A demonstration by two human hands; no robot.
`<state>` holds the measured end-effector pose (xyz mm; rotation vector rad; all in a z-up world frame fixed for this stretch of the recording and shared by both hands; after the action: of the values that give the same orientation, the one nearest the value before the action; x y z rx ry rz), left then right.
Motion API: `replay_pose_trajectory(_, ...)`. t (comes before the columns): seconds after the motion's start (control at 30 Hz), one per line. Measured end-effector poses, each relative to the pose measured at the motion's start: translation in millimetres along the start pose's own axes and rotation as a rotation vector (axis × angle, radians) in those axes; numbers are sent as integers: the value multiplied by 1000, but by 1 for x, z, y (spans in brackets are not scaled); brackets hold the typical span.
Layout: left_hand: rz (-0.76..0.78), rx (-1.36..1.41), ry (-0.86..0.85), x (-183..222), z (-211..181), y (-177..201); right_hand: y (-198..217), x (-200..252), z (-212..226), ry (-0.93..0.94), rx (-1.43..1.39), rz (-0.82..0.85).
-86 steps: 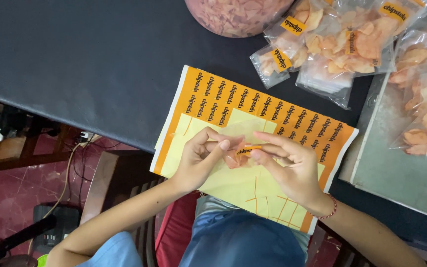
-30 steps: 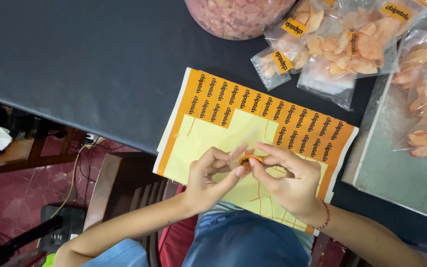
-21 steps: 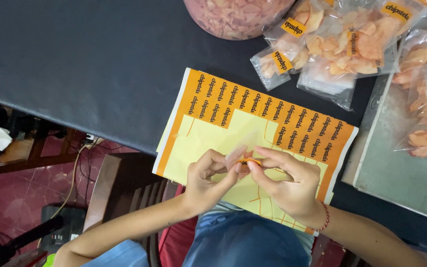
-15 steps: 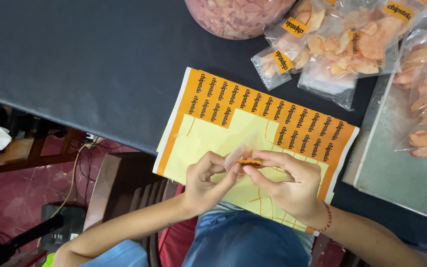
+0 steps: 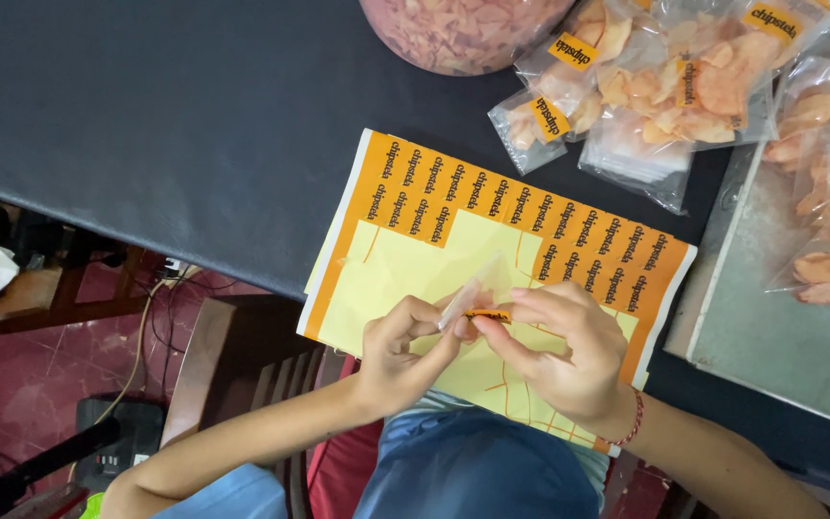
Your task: Peeling individual labels from a sheet and applying them to small plastic bags containing chips.
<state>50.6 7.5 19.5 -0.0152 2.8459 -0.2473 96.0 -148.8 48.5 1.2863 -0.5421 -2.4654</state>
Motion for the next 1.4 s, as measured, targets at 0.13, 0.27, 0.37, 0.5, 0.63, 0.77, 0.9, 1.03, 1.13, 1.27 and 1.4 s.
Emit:
replay_pose_trajectory(0.13, -7, 16, 27, 0, 0, -2, -1, 0, -1, 29, 34, 17)
replay_pose_trajectory(0.27, -170, -89, 154, 0, 5, 4, 9, -4, -5, 82, 24, -134)
replay_pose_trajectory(0.37, -155, -80, 163, 2, 8, 7, 14, 1, -18, 27, -17, -134)
replay_pose_trajectory(0.5, -145, -41, 166, 1, 7, 6, 8, 6, -27, -160, -51, -104)
replay_pose_trajectory(0.63, -125, 2, 194, 5, 13, 7, -9, 5, -33, -399, -232, 38)
replay_pose_trajectory(0.77, -95, 60, 215, 3, 13, 4, -21, 2, -38, -618, -554, 213)
replay_pose_trajectory(0.9, -86, 129, 236, 10, 26, 9, -22, 11, -47, -711, -661, 237)
replay_pose_trajectory(1.03, -94, 158, 261, 11, 32, 9, -19, 7, -45, -709, -692, 226)
replay_pose_trajectory(1.13, -110, 161, 294, 9, 30, 9, -17, 3, -45, -713, -735, 209)
replay_pose_trajectory(1.27, -99, 180, 318, 1, 21, 8, -17, 6, -48, -724, -753, 219)
replay_pose_trajectory(1.4, -107, 206, 336, -7, 13, 8, -19, 6, -51, -693, -725, 284)
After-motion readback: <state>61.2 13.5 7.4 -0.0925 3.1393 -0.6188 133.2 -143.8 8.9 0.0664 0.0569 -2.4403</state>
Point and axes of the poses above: each hand's wrist, its own x-axis away from the middle knuckle, its own y-axis out of the back of the hand, z = x × y, the point moved 6 cm from there along -x, towards the middle knuckle, and after that the axes turned 6 degrees about y, right-handed, at the moved point
